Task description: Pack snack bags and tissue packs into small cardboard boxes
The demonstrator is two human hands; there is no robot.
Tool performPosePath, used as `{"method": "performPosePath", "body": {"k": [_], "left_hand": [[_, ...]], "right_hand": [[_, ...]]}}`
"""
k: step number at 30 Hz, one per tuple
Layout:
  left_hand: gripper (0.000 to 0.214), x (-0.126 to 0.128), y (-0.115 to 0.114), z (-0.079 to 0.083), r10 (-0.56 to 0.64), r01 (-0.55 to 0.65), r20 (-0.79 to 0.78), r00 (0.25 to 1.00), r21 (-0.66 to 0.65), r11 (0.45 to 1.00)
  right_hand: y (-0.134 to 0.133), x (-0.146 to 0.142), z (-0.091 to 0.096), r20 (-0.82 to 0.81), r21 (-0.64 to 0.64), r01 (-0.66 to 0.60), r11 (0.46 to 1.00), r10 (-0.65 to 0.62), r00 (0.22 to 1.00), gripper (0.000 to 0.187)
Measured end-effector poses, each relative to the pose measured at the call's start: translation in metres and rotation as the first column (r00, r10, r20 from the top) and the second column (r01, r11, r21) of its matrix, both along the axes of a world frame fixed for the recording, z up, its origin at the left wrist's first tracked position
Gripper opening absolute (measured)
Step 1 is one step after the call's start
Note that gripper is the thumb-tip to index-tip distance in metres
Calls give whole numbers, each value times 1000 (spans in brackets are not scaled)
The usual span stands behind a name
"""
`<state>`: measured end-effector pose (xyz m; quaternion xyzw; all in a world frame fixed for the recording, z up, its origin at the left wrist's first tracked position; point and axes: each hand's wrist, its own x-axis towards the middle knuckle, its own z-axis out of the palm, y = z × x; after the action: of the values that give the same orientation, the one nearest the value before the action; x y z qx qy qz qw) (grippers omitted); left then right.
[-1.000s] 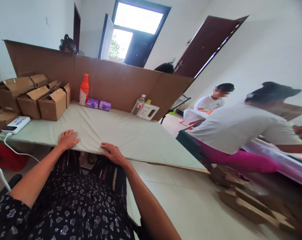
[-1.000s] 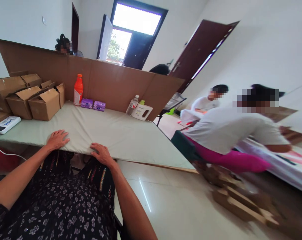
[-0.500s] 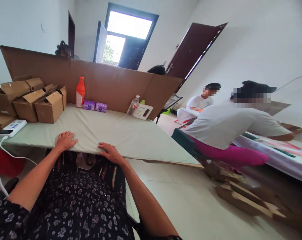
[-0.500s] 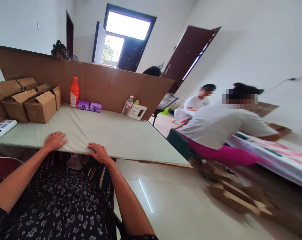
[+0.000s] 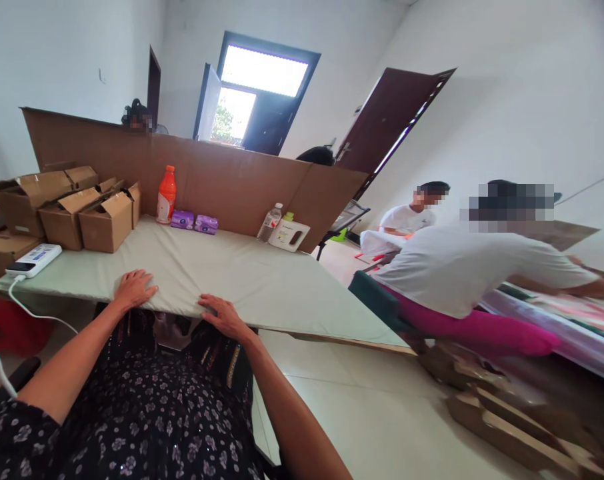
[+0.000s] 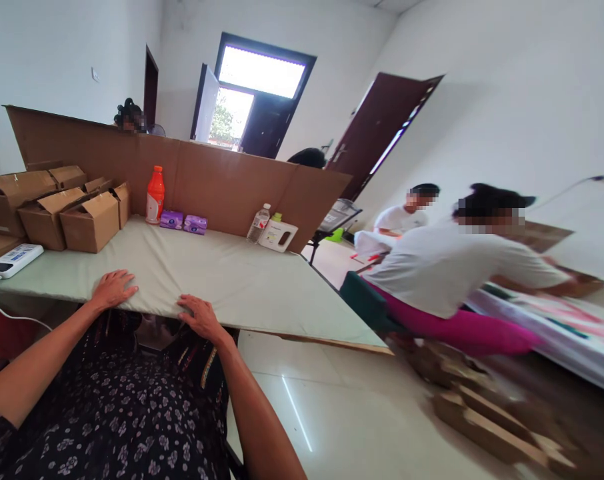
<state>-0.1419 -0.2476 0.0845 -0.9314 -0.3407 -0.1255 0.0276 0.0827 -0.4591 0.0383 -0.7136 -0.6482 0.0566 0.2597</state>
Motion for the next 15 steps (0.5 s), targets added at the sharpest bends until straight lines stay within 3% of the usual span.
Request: {"method": "performPosePath", "body": {"k": [15], "left_hand": [[37,0,-1,0,16,-16,-5,1000,-19,1000]], "right_hand": [[-2,-1,-2,-36,1,-2,1000,2,999,40]]}}
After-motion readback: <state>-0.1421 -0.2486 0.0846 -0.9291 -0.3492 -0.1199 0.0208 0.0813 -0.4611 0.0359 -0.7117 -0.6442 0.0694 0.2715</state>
